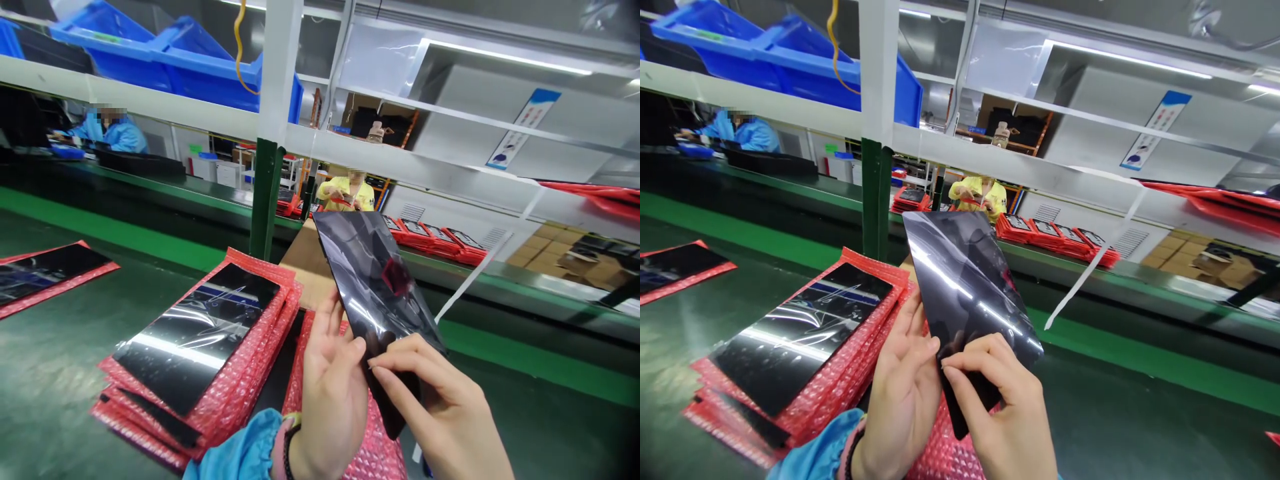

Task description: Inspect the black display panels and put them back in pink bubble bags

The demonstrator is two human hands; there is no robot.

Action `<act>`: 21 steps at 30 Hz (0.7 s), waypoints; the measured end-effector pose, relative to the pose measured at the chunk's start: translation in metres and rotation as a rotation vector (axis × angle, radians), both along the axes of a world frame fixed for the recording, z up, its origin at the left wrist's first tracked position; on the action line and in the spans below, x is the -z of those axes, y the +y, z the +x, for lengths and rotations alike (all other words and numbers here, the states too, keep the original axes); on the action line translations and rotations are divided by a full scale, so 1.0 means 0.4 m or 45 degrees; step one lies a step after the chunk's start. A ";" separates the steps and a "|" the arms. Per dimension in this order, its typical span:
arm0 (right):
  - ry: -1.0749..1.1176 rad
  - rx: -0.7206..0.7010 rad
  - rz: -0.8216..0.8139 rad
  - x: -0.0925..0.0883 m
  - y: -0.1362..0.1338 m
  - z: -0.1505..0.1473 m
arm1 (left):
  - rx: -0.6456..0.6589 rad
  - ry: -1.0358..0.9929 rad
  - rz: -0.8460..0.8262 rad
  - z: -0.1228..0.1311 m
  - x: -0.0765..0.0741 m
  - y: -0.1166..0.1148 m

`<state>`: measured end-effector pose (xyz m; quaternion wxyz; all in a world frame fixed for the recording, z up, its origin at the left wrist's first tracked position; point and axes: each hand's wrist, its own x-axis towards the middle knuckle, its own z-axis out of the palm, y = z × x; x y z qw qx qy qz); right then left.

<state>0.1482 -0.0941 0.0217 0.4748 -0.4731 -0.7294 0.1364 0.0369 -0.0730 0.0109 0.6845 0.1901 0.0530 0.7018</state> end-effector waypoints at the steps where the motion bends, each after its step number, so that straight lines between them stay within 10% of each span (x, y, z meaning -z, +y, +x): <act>1: -0.004 0.007 0.008 -0.001 -0.002 -0.002 | 0.006 -0.018 0.017 -0.002 -0.001 -0.001; 21: -0.293 0.050 0.290 0.002 -0.030 -0.004 | -0.058 -0.122 0.028 0.008 0.004 -0.018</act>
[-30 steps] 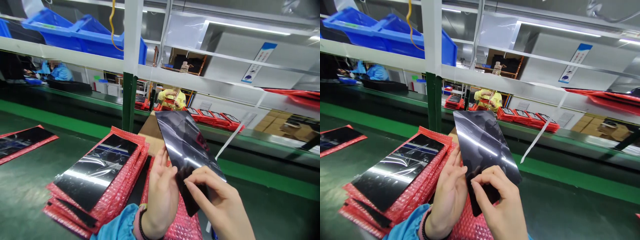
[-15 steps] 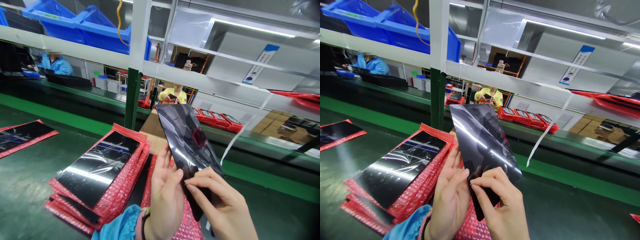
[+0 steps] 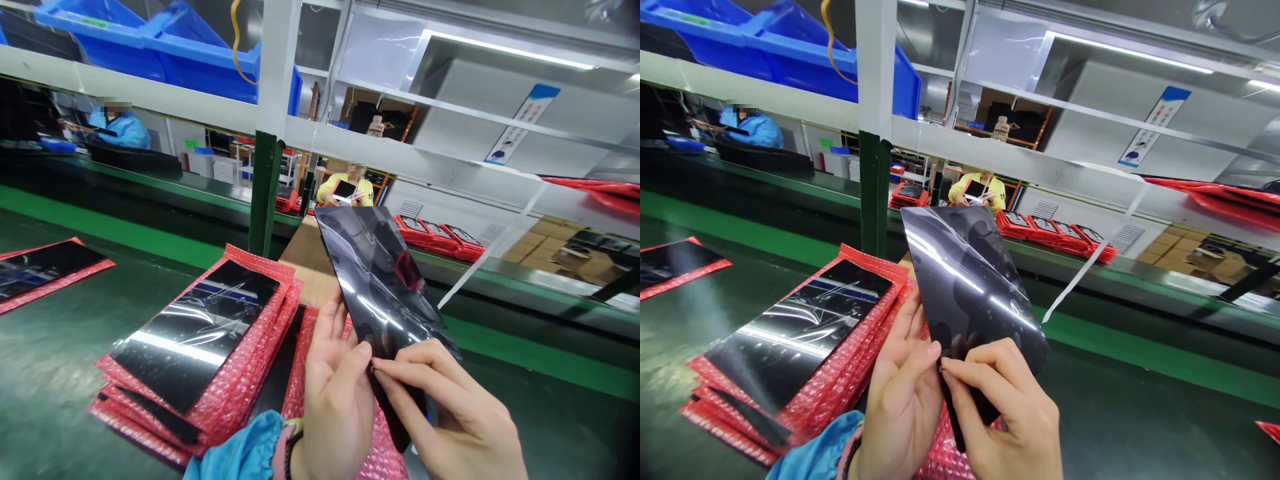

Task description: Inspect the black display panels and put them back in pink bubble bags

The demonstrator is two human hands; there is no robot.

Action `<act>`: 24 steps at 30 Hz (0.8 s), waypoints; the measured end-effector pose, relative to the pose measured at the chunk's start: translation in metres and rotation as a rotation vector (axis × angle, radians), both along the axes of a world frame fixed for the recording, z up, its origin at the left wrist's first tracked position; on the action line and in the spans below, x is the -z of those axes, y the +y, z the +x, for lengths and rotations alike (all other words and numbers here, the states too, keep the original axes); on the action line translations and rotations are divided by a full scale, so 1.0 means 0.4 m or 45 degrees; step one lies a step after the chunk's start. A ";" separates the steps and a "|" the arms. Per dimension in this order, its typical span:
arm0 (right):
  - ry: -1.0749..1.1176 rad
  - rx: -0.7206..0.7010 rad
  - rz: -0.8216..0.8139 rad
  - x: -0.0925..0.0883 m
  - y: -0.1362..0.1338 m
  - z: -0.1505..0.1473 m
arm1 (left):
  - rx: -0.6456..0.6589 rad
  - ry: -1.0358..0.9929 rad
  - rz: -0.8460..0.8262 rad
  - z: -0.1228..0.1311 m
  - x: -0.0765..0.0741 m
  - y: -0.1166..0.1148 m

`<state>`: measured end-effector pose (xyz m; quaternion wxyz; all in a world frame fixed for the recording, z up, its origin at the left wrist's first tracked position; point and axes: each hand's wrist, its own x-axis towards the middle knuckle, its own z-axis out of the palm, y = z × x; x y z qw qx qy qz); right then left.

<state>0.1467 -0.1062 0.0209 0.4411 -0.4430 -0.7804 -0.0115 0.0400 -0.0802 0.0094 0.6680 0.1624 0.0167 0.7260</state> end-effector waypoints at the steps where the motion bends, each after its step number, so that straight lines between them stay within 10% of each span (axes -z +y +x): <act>1: -0.015 0.007 -0.004 -0.002 -0.001 0.002 | 0.004 -0.003 0.001 0.001 0.001 0.000; 24: -0.429 0.176 0.188 -0.019 -0.013 0.027 | 0.000 0.013 0.079 0.013 0.014 -0.006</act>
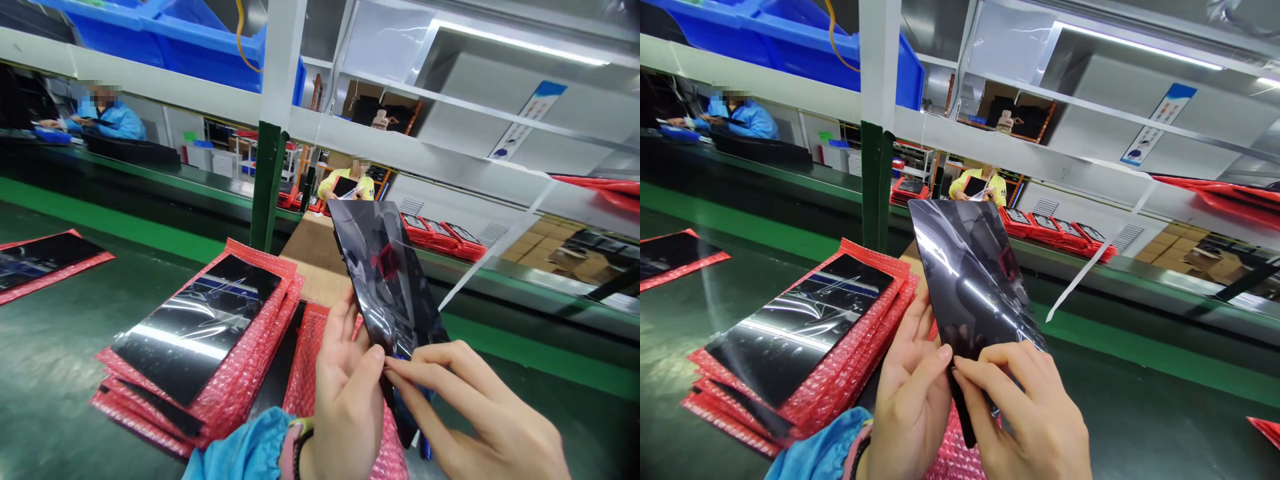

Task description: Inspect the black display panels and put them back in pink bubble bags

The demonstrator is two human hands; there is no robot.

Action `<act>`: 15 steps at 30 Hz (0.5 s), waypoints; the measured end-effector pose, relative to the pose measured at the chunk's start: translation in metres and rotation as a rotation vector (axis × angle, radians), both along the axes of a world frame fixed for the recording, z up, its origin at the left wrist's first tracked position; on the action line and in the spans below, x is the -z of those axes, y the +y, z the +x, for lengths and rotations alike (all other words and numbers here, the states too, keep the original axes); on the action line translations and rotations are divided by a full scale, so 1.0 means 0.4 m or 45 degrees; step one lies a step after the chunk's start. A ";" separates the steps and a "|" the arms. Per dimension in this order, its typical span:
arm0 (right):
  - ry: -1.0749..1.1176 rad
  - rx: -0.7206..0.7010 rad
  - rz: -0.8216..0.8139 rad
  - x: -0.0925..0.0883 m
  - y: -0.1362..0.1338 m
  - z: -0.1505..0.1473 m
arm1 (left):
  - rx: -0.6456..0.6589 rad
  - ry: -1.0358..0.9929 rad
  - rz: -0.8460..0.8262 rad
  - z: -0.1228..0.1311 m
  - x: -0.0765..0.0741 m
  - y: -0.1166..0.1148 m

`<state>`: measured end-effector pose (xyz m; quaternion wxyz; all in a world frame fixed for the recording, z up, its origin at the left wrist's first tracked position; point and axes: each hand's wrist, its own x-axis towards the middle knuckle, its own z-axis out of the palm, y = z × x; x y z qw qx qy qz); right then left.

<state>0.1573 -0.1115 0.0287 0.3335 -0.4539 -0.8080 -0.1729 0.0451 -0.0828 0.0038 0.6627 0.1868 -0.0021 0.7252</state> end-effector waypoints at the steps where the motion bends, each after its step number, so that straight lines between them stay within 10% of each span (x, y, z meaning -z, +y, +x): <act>1: -0.011 0.026 -0.019 -0.009 0.003 0.004 | 0.002 0.000 0.005 0.003 0.002 -0.001; 15: 0.578 0.062 -0.720 -0.062 0.057 0.014 | 0.110 0.048 0.012 0.013 0.017 -0.007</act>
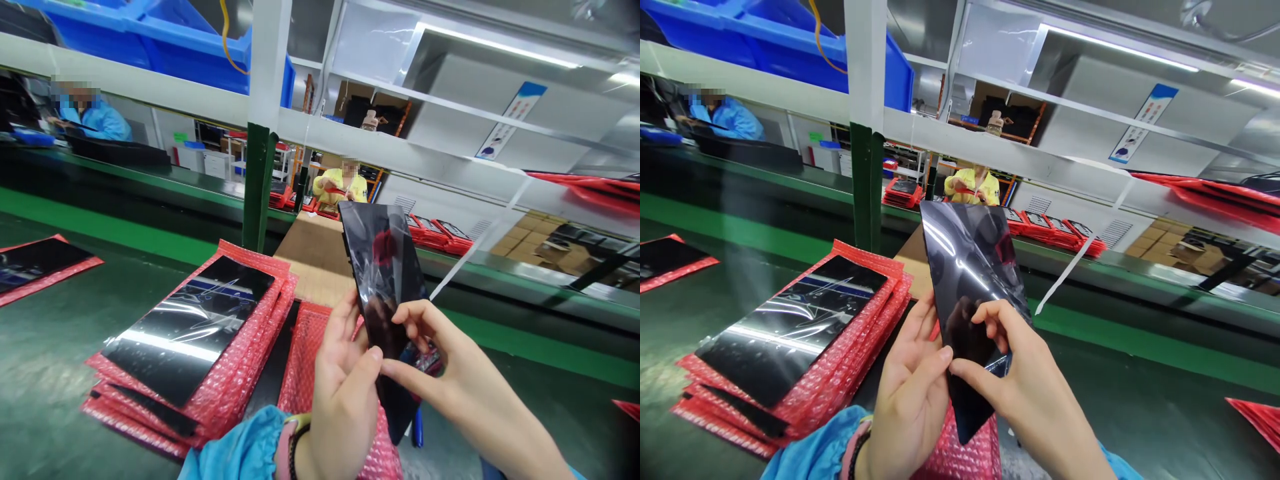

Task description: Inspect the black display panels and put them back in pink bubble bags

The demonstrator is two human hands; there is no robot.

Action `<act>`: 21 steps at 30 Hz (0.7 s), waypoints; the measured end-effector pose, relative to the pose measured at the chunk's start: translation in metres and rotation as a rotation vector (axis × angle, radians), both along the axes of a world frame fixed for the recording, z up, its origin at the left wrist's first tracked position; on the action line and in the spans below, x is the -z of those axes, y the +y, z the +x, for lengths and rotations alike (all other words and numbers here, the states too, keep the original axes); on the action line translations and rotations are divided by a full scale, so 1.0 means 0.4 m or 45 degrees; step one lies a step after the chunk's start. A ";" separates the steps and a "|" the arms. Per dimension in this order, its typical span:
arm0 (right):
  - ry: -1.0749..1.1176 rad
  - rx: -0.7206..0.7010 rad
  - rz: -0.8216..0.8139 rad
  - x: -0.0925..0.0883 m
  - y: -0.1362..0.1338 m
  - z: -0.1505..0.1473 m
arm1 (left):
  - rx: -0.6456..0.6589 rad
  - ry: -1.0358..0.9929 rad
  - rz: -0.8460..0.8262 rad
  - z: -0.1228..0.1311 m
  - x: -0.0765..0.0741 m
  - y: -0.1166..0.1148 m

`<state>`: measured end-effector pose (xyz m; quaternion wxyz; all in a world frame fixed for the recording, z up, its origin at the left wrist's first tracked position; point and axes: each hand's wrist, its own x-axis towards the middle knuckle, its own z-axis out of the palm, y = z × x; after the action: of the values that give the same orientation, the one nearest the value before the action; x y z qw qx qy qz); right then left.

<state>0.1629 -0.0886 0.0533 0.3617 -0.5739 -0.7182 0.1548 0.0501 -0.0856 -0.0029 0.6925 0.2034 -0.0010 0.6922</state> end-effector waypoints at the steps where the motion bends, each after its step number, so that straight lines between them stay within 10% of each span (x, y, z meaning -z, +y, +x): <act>1: 0.011 0.010 -0.010 0.002 0.002 0.005 | -0.005 0.010 -0.010 0.000 0.000 -0.001; 10: 0.414 0.253 -0.010 0.121 0.010 0.167 | -0.090 0.397 -0.295 -0.057 0.039 0.031; 21: 0.953 0.192 -0.705 0.432 0.004 0.209 | 0.106 0.937 -0.536 -0.163 0.308 0.090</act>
<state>0.2465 -0.0871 -0.1194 0.4395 -0.6041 -0.4264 0.5101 -0.0151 -0.0498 -0.1261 0.7005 0.2908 0.3791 0.5300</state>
